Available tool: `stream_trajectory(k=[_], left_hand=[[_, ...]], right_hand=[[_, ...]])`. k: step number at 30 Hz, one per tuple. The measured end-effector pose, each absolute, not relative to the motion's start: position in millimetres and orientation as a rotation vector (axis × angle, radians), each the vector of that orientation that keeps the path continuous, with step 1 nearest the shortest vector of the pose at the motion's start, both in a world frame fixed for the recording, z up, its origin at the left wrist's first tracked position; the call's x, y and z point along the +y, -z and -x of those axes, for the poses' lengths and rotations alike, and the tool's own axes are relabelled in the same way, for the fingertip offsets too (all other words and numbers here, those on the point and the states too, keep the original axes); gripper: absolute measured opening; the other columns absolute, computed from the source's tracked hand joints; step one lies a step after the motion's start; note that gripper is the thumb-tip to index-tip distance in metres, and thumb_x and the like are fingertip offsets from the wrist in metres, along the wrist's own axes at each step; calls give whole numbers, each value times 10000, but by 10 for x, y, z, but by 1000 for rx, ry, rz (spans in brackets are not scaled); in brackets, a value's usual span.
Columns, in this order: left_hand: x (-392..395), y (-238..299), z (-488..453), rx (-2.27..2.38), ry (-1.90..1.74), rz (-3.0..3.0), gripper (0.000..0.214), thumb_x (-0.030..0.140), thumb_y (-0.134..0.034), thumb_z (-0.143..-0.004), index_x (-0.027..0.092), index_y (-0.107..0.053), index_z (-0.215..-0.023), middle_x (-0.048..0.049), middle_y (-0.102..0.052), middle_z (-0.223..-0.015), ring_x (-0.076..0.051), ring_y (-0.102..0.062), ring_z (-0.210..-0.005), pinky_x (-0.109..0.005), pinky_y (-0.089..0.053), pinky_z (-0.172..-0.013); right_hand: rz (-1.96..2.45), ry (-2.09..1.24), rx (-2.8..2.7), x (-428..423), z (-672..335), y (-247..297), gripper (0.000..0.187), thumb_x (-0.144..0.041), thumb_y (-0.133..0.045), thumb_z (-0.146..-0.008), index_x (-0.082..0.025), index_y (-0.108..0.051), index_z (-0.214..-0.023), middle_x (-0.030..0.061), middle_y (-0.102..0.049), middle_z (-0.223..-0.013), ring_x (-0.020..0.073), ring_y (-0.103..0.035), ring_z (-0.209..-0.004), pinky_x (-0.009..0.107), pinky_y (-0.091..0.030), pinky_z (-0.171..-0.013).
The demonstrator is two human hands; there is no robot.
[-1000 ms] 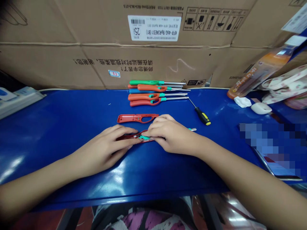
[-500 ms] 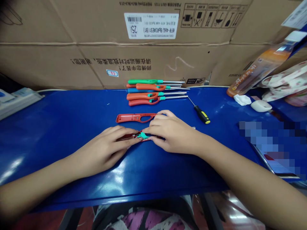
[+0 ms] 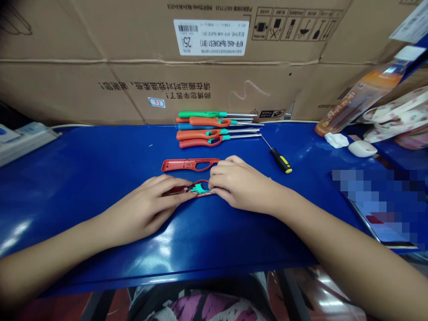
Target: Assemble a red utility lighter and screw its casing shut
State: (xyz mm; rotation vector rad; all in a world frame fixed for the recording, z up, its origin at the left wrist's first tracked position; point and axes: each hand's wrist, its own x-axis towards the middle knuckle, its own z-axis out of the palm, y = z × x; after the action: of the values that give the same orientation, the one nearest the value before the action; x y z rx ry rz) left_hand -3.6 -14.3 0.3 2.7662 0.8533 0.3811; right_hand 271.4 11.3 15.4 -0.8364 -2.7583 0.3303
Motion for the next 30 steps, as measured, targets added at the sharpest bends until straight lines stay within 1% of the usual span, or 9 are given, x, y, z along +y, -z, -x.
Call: stream_trajectory(k=[5, 13, 20, 23, 25, 30], left_hand=[[-129, 6, 42, 834, -431, -2768, 451, 142, -461, -1003, 306, -594, -1401, -83, -615, -1376, -262, -576, -1207, -444, -497, -976], [-133, 10, 45, 853, -405, -2771, 458, 140, -464, -999, 310, -588, -1406, -85, -610, -1380, -269, -574, -1215, -456, -501, -976], [-133, 37, 58, 817, -467, -2773, 450, 135, -477, -995, 298, -598, -1396, -86, -631, -1364, -258, -599, -1204, -455, -528, -976], [-115, 34, 86, 801, -571, -2751, 395, 155, -529, -982, 282, -645, -1338, -78, -654, -1342, -241, -627, -1197, -428, -538, -988], [-90, 12, 112, 808, -651, -2734, 335, 182, -577, -966, 260, -686, -1273, -80, -684, -1288, -228, -656, -1145, -400, -550, -970], [-30, -101, 177, 865, -698, -2751, 208, 236, -633, -943, 229, -756, -1110, -72, -750, -1019, -201, -681, -911, -343, -569, -819]], right_hand=[[833, -405, -2737, 144, -2754, -158, 163, -223, -591, -974, -218, -753, -955, 40, -698, -912, 195, -614, -930, 386, -366, -933], [967, -494, -2675, 133, -2722, -140, 123, -208, -645, -939, -237, -757, -896, 14, -722, -925, 185, -633, -938, 365, -358, -864], [907, -643, -2625, 186, -2794, -217, 137, -237, -626, -948, -244, -760, -921, 17, -729, -951, 171, -652, -916, 336, -454, -854], [924, -636, -2621, 198, -2827, -230, 102, -248, -654, -928, -247, -756, -915, 11, -724, -959, 169, -652, -915, 333, -464, -858], [948, -630, -2630, 192, -2834, -226, 80, -241, -668, -914, -244, -749, -911, 8, -724, -960, 165, -656, -910, 330, -465, -862], [969, -651, -2636, 182, -2827, -212, 73, -206, -661, -901, -234, -728, -899, 9, -730, -940, 165, -660, -895, 324, -468, -847]])
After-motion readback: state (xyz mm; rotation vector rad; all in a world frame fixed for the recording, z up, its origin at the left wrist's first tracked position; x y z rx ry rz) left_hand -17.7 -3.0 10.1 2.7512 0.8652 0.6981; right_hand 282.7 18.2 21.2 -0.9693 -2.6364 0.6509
